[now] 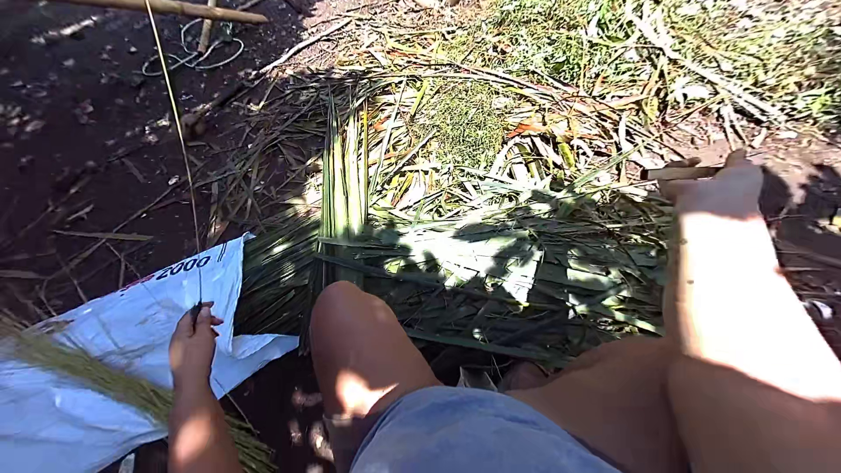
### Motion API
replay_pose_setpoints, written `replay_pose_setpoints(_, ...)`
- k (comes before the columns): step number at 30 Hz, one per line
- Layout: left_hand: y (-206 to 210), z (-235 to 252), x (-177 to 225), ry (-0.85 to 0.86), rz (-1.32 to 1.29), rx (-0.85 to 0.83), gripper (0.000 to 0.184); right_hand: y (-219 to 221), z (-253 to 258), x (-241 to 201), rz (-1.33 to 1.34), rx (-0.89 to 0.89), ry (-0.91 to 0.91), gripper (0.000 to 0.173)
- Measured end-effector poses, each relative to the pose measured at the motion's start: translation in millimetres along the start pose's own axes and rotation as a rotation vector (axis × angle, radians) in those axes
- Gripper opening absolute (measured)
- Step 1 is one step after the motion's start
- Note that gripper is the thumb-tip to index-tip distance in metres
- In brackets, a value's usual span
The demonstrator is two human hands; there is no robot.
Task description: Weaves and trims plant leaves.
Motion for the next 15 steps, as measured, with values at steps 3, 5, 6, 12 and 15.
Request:
replay_pose_setpoints(3,47.5,-30.0,68.6,-0.134,-0.262,-0.033,0.038,0.6,-49.6,42.3,-0.182,-0.09,0.072,0.013)
replay_pose_setpoints(5,83.1,-51.5,110.3,-0.215,-0.532,-0.068,0.037,-5.2,-95.2,81.1,-0.37,-0.257,0.168,0.011)
replay_pose_setpoints(6,101.3,-63.3,128.2,-0.223,-0.655,-0.117,0.037,-11.1,-122.8,101.4,-0.519,-0.368,0.212,0.014)
replay_pose_setpoints(12,173.2,-152.3,213.7,-0.184,-0.892,-0.394,0.03,-61.0,-242.7,182.2,-0.942,-1.095,0.417,0.035)
replay_pose_setpoints(15,180.1,-175.9,218.9,-0.17,-0.823,-0.468,0.037,-68.9,-257.1,180.0,-0.961,-1.065,0.409,0.022)
Point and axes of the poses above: each hand's wrist, its own z-axis towards the middle knuckle, its own y-axis out of the palm, x = y × z, the point moved 3 cm from there along z, towards the middle knuckle, and after that the axes turned 13 degrees about x, right-handed, at the moved point
